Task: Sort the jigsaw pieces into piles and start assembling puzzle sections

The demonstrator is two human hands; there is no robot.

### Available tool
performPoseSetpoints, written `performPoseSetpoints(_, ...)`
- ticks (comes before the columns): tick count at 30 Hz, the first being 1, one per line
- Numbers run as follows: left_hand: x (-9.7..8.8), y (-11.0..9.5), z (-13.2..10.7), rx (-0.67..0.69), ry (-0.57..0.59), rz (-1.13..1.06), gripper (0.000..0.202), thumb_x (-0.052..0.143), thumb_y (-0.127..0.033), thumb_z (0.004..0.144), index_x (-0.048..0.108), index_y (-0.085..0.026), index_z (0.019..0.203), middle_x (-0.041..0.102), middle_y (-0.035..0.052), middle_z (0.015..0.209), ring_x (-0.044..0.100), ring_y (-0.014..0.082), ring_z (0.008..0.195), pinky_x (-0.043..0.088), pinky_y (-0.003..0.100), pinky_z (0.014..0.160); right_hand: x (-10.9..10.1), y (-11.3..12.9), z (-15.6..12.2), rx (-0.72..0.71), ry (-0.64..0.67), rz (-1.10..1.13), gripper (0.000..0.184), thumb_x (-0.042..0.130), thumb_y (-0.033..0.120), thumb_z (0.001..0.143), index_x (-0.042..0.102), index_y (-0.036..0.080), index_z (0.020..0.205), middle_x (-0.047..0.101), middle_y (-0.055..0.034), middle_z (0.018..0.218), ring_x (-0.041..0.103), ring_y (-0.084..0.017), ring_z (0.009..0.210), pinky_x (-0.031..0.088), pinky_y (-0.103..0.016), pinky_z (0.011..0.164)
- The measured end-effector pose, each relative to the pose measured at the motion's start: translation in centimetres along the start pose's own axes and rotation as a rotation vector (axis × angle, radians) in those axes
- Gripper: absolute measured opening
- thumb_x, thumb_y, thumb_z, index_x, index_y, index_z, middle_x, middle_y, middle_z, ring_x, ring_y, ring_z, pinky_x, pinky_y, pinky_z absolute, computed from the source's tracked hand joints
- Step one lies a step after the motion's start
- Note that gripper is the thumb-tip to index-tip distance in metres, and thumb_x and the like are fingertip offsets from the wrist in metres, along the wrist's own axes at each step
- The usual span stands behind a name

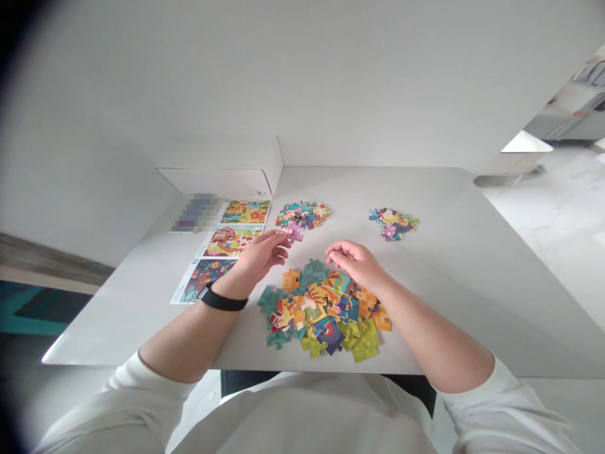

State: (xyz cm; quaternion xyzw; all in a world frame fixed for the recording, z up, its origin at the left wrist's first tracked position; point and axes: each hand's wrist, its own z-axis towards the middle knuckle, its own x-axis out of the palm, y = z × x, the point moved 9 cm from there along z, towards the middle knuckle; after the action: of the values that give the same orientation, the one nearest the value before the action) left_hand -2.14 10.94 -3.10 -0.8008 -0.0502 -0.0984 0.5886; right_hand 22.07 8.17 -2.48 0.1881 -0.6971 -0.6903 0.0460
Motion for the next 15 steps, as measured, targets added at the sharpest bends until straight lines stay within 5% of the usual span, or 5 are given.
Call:
performPoseSetpoints(9, -0.4, -2.0, 5.3, -0.063, -0.111, 0.08, 0.014, 0.076, -0.026, 0.088, 0.068, -0.015, 0.09, 0.074, 0.0045, 0.08, 0.066, 0.0104, 0.056, 0.055, 0.022, 0.052, -0.2, 1.0, 0.2, -0.045, 0.0, -0.031, 0.025, 0.068, 0.045, 0.096, 0.074, 0.023, 0.105, 0.079, -0.0046, 0.094, 0.067, -0.018, 0.083, 0.053, -0.033, 0.079)
performPoseSetpoints(12, -0.9, -2.7, 5.1, -0.036, -0.127, 0.121, 0.016, 0.074, -0.026, 0.089, 0.066, -0.017, 0.099, 0.075, 0.0045, 0.085, 0.068, 0.012, 0.06, 0.056, 0.023, 0.055, -0.4, 1.0, 0.2, -0.058, -0.005, -0.06, 0.025, 0.067, 0.044, 0.097, 0.075, 0.023, 0.106, 0.079, -0.0044, 0.095, 0.068, -0.018, 0.084, 0.053, -0.033, 0.08)
performPoseSetpoints(15, -1.0, -3.3, 3.1, 0.046, -0.063, 0.389, 0.024, 0.073, -0.032, 0.089, 0.066, -0.02, 0.109, 0.075, 0.0035, 0.093, 0.066, 0.0118, 0.059, 0.052, 0.023, 0.051, -0.5, 1.0, 0.2, -0.057, -0.011, -0.089, 0.025, 0.066, 0.045, 0.098, 0.075, 0.023, 0.106, 0.079, -0.0046, 0.095, 0.068, -0.019, 0.084, 0.053, -0.034, 0.08)
